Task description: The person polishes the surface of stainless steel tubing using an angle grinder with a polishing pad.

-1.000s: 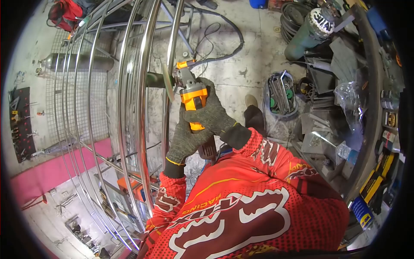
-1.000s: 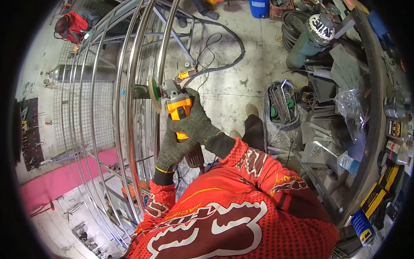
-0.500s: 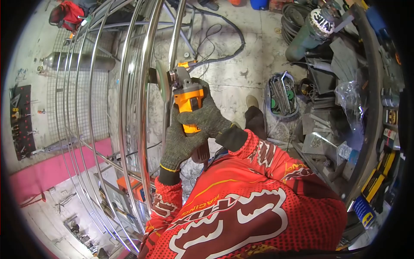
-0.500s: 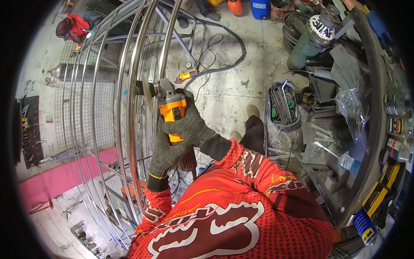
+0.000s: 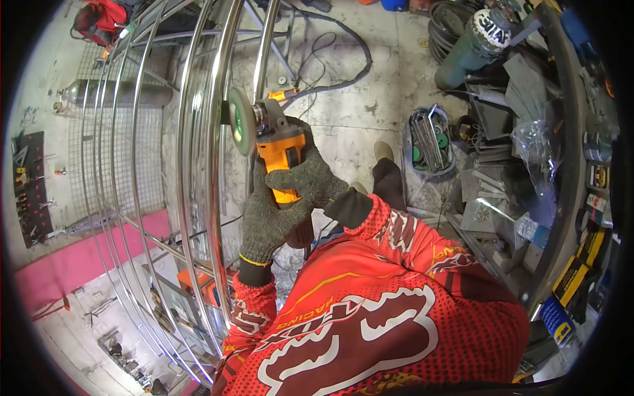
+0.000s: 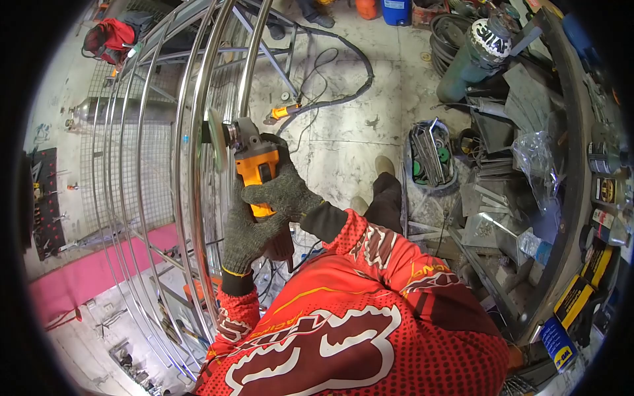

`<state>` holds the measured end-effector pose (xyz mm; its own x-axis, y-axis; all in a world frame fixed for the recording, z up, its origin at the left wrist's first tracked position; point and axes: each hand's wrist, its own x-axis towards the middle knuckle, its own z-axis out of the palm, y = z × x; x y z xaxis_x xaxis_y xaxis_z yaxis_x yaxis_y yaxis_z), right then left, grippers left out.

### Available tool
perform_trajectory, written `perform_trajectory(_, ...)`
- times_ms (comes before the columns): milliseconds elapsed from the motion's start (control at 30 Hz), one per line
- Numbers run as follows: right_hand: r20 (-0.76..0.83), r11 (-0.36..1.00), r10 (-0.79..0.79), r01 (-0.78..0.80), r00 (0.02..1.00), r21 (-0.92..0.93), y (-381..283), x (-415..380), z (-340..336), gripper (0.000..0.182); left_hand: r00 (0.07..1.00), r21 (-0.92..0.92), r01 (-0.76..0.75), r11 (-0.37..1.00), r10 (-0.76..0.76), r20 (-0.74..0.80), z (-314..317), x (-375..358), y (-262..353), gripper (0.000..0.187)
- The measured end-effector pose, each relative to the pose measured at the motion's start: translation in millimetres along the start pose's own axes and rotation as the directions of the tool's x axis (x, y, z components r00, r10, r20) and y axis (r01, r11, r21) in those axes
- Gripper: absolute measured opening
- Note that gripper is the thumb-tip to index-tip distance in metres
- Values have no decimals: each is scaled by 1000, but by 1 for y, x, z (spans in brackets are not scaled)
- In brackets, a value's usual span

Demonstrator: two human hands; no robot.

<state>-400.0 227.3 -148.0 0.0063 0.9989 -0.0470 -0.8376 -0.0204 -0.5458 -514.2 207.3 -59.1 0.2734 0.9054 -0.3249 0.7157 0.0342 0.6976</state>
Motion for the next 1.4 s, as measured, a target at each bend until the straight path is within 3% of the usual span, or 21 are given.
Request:
perform_trajectory(67,-29,997,73,-74,997,-2,-1,-3,-1,96,999,-121,-9,993,14,43,4,2,-13,77)
perform_trajectory(300,-91,972,31,-51,995,-227,9,-2,-13,98,993,-282,-19,959,53,110,14,11,-29,80)
perform_trajectory(367,-123,944,-18,-24,992,-330,12,-1,-14,97,994,-411,-8,912,52,96,20,13,-32,81)
perform_trajectory(500,-146,944,20,-67,989,-324,7,-3,-11,95,993,-376,9,926,35,109,19,12,-31,83)
perform_trajectory(600,-144,974,70,-99,987,-205,0,-4,-6,95,993,-408,29,912,22,119,15,10,-22,85)
perform_trajectory(767,-60,991,14,-21,998,-129,-4,-7,5,98,998,-123,-55,991,52,-22,7,-2,-24,86)
perform_trajectory(1000,-117,992,48,-61,992,-114,5,-8,0,96,999,-161,19,987,-12,44,6,0,-18,90)
perform_trajectory(1167,-192,985,137,-155,972,-81,6,-9,-4,93,998,-323,-18,946,38,56,15,6,-26,93)
perform_trajectory(1200,-196,985,135,-154,971,-81,6,-9,-3,93,997,-324,-17,946,39,60,14,4,-28,93)
perform_trajectory(1267,-133,991,31,-47,991,-123,7,-11,-1,95,1000,-143,-27,989,27,-9,12,-1,-25,92)
perform_trajectory(1367,-67,979,-64,50,996,-197,3,-11,0,96,999,-63,-30,998,31,16,5,-9,-5,80)
perform_trajectory(1400,-84,985,-53,38,995,-171,-2,-12,4,96,999,-44,-10,999,12,47,3,-9,-7,85)
